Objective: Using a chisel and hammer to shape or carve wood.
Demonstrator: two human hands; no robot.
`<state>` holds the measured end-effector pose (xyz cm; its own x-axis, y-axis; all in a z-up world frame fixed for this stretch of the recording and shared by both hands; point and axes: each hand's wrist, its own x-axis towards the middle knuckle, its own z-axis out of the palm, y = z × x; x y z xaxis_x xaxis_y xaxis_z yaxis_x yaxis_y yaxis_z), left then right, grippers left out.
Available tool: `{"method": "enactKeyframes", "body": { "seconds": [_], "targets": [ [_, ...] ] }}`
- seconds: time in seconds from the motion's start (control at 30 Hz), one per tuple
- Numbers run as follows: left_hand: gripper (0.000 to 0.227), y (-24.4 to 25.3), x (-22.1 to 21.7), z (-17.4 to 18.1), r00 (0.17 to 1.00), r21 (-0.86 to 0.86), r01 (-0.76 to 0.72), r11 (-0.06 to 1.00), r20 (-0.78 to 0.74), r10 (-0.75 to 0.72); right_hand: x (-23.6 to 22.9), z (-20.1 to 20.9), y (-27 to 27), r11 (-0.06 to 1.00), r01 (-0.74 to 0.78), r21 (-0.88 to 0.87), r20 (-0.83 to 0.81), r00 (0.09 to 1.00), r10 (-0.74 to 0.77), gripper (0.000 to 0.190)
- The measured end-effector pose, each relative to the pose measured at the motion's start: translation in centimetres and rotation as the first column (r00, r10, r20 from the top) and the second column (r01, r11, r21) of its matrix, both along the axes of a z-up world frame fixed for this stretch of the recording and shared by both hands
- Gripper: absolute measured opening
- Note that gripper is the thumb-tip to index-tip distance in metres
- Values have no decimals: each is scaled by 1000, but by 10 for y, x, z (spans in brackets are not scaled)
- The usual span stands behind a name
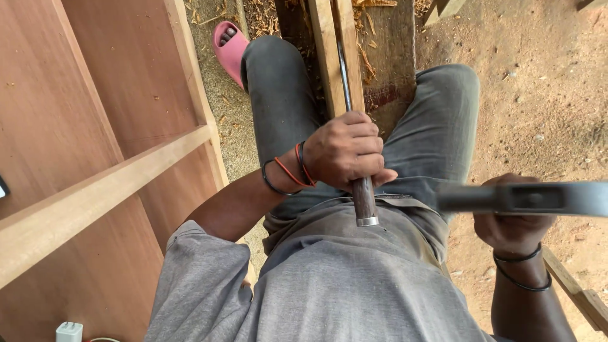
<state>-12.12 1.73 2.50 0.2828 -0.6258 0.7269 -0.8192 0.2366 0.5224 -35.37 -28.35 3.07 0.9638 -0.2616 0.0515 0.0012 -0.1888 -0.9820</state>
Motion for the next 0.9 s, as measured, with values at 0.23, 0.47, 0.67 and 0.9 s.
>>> {"method": "enactKeyframes", "body": {
  "seconds": [0.23,0.47,0.67,0.9],
  "targets": [
    [40,-1,-10,18,996,4,-40,999,-82,40,48,70,66,838,-154,-523,-1,984,180,29],
    [38,-5,-10,20,987,-45,-71,996,-146,64,67,86,85,640,-334,-692,-24,897,442,35],
    [37,-3,-18,23,981,-86,-104,991,-175,88,67,86,89,606,-330,-724,-89,915,393,39],
    [38,-7,-20,17,988,-72,-64,995,-144,53,52,69,89,615,-292,-732,-62,928,367,42]
  ]
}}
